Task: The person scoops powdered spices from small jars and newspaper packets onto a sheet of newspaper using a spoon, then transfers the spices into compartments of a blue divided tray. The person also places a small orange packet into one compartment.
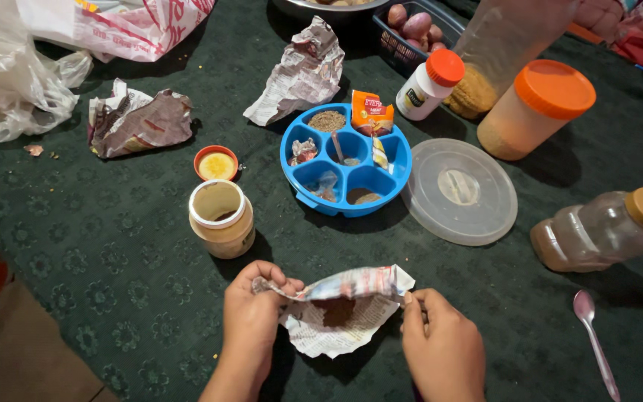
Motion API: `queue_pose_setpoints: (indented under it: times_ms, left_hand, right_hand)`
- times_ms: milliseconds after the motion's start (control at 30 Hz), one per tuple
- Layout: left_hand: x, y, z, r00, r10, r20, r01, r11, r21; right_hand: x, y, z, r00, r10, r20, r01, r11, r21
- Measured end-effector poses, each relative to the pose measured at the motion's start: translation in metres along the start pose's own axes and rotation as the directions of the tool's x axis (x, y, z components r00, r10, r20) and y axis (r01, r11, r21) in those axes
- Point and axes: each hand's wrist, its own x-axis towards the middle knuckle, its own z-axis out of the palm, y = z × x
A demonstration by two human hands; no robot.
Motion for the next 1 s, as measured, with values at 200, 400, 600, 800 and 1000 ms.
queue_pose_setpoints:
  times_ms: [200, 400, 600, 800, 1000]
  left_hand:
    - [-0.004, 0.006, 0.013, 0.984, 0.072, -0.164, -0.052, 0.991, 0.127]
    - [-0.010, 0.012, -0.001, 0.807, 0.512, -0.294, -0.416, 0.847, 0.332]
    - [0.008, 0.047, -0.019, 0.658, 0.738, -0.150, -0.421, 0.525, 0.740]
    - [0.022, 0.076, -0.005, 0.667, 0.743, 0.053, -0.526, 0.419, 0.740]
    - [0.009, 0.086, 0.000, 0.691, 0.707, 0.152, -0.584, 0.422, 0.693]
  right_hand:
    - [-0.001, 0.006, 0.003, 0.986, -0.133, -0.097, 0.141, 0.986, 0.085]
    - [0.006, 0.018, 0.003, 0.988, -0.103, -0.116, 0.131, 0.952, 0.275]
    - [0.010, 0.036, 0.027, 1.000, -0.005, 0.024, -0.006, 0.901, 0.434]
    - [0.016, 0.044, 0.048, 0.967, 0.047, 0.252, -0.202, 0.745, 0.636]
    - [0.023, 0.043, 0.044, 0.894, 0.017, 0.447, -0.349, 0.653, 0.673]
